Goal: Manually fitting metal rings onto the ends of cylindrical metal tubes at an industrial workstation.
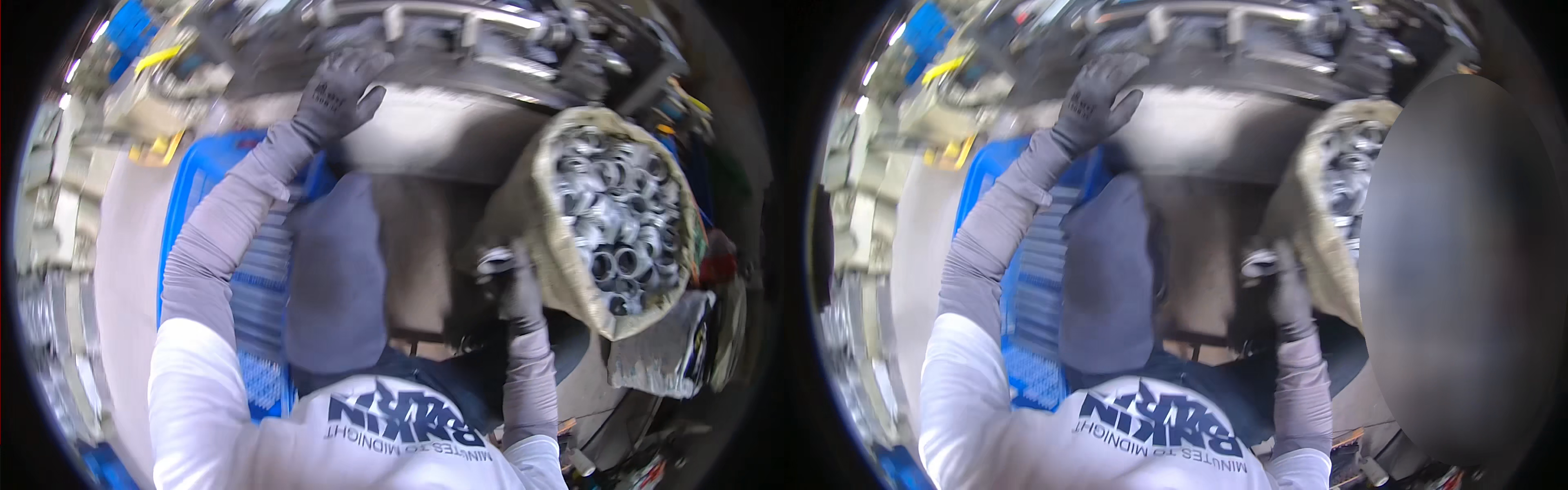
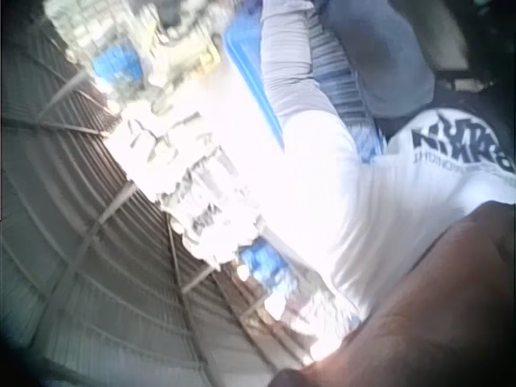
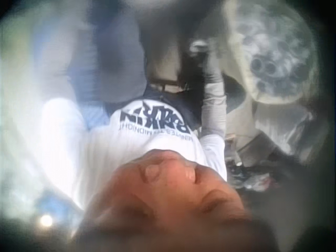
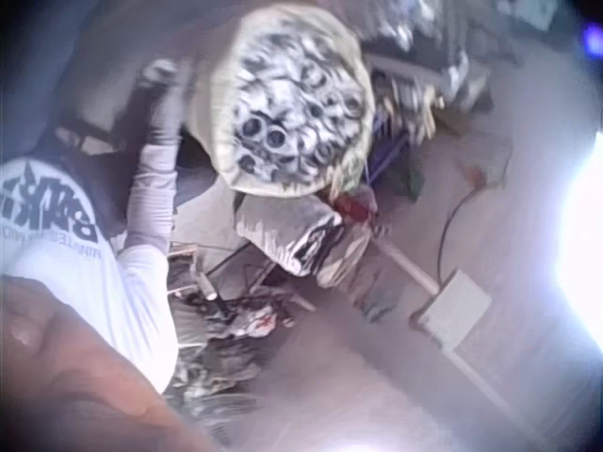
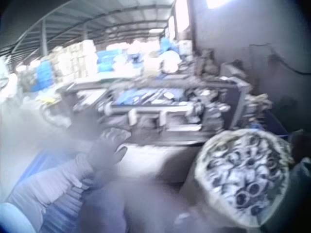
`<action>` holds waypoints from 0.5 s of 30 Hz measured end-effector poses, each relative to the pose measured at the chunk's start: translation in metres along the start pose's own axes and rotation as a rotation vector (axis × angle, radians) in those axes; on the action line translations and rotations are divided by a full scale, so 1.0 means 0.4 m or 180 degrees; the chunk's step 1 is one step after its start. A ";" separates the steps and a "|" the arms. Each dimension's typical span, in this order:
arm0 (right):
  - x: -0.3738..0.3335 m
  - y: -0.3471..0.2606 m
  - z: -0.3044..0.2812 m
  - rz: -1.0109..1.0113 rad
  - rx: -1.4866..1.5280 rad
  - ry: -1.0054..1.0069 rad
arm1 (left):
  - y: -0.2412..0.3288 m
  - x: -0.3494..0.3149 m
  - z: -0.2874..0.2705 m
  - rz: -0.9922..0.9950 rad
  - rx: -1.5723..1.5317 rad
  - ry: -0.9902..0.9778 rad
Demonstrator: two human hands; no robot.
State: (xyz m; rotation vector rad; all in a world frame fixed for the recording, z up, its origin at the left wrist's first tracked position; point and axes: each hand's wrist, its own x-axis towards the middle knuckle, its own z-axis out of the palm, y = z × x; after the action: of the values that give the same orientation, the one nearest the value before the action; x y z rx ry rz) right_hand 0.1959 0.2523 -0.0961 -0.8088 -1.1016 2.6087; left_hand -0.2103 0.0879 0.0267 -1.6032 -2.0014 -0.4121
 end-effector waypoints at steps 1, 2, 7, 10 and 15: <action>0.022 0.029 -0.087 0.0154 0.0575 -0.0497 | 0.002 -0.103 -0.036 -0.0187 -0.0221 -0.0117; -0.003 0.017 -0.063 0.0082 0.0311 -0.0093 | -0.011 -0.230 -0.050 -0.0552 -0.0235 -0.0323; 0.005 -0.017 -0.103 0.0038 0.0519 -0.0256 | -0.085 -0.991 -0.040 -0.2071 0.0534 -0.2033; 0.037 -0.004 -0.048 0.0383 0.0530 -0.0458 | -0.002 -1.395 -0.085 -0.2523 0.0263 -0.3823; 0.034 0.052 -0.083 -0.0391 -0.2694 -0.0207 | 0.176 -1.616 0.033 -0.2400 0.0168 -0.4171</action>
State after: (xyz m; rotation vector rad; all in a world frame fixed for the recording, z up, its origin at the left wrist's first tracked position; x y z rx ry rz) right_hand 0.2038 0.2628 -0.1357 -0.7419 -2.2352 2.0245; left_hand -0.0493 -0.4050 -0.3659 -1.0190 -3.5147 0.6518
